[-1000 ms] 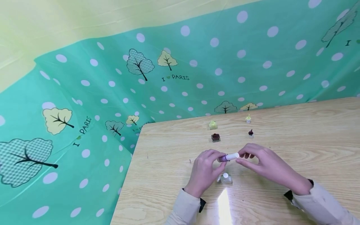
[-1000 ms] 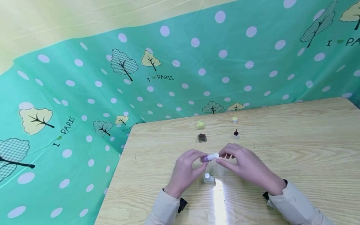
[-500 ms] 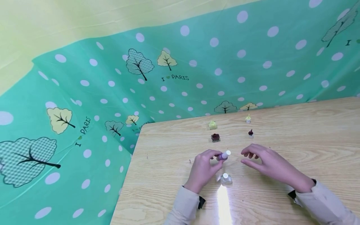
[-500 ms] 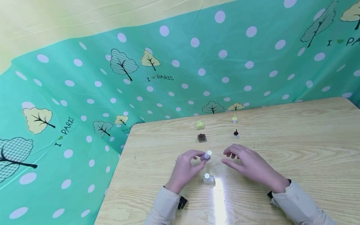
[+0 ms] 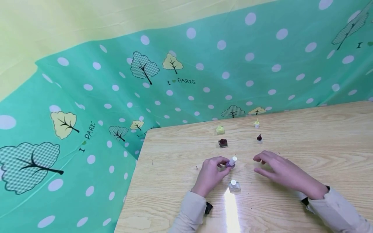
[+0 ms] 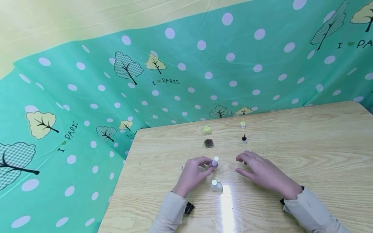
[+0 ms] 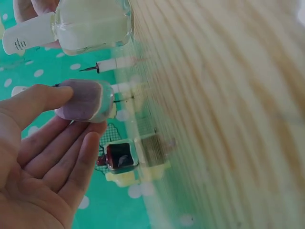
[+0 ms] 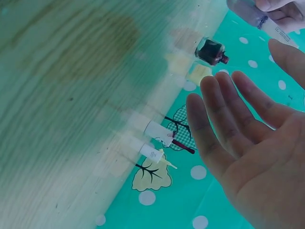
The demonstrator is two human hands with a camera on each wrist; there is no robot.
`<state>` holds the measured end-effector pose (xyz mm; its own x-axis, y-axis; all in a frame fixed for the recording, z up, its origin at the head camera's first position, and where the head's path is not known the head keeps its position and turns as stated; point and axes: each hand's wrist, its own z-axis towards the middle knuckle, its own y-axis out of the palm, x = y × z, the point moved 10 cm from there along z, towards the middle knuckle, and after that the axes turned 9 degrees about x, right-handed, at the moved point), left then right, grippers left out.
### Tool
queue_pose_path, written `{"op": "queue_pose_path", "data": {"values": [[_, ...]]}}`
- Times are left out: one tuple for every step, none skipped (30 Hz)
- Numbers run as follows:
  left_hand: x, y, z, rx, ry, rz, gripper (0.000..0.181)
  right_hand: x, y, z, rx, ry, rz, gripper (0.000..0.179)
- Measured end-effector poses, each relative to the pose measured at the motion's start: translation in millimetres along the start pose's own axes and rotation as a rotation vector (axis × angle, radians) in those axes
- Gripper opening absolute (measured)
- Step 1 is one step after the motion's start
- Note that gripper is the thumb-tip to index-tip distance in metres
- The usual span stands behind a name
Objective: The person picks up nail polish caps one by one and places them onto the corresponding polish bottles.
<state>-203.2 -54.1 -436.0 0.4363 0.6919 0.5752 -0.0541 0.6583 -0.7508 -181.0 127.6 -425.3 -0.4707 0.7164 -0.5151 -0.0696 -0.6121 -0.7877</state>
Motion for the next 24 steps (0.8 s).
{"op": "queue_pose_path", "data": {"values": [[-1.1,0.8,0.2,-0.006,-0.009,0.001,0.022,1.0,0.4,-0.2,-0.001,0.001,-0.003,0.033],[-2.2,1.6,0.3,-0.012,-0.018,0.0,0.022,1.9,0.8,-0.3,-0.002,0.002,-0.004,0.033],[-3.5,2.6,0.3,-0.018,-0.029,-0.004,0.023,2.9,1.4,-0.4,-0.004,0.003,-0.004,0.033],[-4.7,3.5,0.3,-0.026,-0.04,-0.013,0.023,3.7,2.0,-0.4,-0.006,0.004,-0.004,0.033],[-6.2,4.8,0.2,-0.036,-0.055,-0.027,0.023,4.5,2.3,-0.5,-0.007,0.006,-0.004,0.033],[-7.7,6.4,0.2,-0.048,-0.071,-0.044,0.023,5.1,2.8,-0.5,-0.009,0.006,-0.003,0.033],[-9.7,8.1,0.1,-0.06,-0.091,-0.066,0.023,5.6,2.6,-0.7,-0.008,0.007,-0.002,0.033],[-11.5,10.0,-0.2,-0.072,-0.109,-0.088,0.023,5.8,2.8,-0.7,-0.008,0.007,0.0,0.034],[-13.0,11.7,-0.3,-0.084,-0.126,-0.108,0.023,6.0,3.0,-0.6,-0.009,0.007,0.0,0.034],[-14.4,13.2,-0.3,-0.095,-0.14,-0.12,0.023,6.1,3.1,-0.4,-0.01,0.007,0.001,0.034],[-15.6,14.6,-0.1,-0.104,-0.153,-0.132,0.023,6.1,3.2,-0.3,-0.01,0.006,0.001,0.034],[-16.3,15.6,0.2,-0.111,-0.16,-0.137,0.023,6.2,3.1,0.0,-0.011,0.006,0.0,0.034],[-16.9,16.5,0.6,-0.117,-0.165,-0.139,0.023,6.4,2.8,0.3,-0.011,0.007,0.0,0.034],[-17.3,17.2,1.1,-0.122,-0.168,-0.14,0.023,6.4,2.6,0.7,-0.011,0.006,-0.001,0.034],[-17.6,17.6,1.7,-0.126,-0.17,-0.139,0.022,6.4,2.0,1.0,-0.01,0.007,-0.001,0.034],[-18.2,18.3,1.8,-0.131,-0.174,-0.138,0.022,6.5,1.7,1.1,-0.01,0.007,0.0,0.034],[-18.6,19.0,1.9,-0.134,-0.177,-0.139,0.021,6.6,1.3,1.2,-0.009,0.008,0.002,0.035],[-18.8,19.4,2.0,-0.137,-0.176,-0.135,0.021,6.7,1.0,1.4,-0.009,0.009,0.003,0.035],[-19.2,20.0,2.0,-0.141,-0.178,-0.133,0.021,6.6,0.4,1.5,-0.009,0.009,0.005,0.035],[-19.4,20.6,2.0,-0.145,-0.178,-0.132,0.02,7.0,0.2,1.7,-0.011,0.015,0.004,0.036],[-19.5,21.1,2.1,-0.148,-0.177,-0.129,0.021,7.4,0.2,1.9,-0.013,0.021,0.003,0.036],[-19.6,21.6,2.1,-0.152,-0.177,-0.126,0.021,7.5,0.4,2.2,-0.017,0.023,0.004,0.037],[-19.6,22.2,2.1,-0.155,-0.176,-0.124,0.021,8.1,0.6,2.5,-0.021,0.03,0.001,0.038],[-19.7,22.8,2.2,-0.158,-0.176,-0.122,0.021,8.5,0.9,3.0,-0.025,0.037,-0.003,0.039]]}}
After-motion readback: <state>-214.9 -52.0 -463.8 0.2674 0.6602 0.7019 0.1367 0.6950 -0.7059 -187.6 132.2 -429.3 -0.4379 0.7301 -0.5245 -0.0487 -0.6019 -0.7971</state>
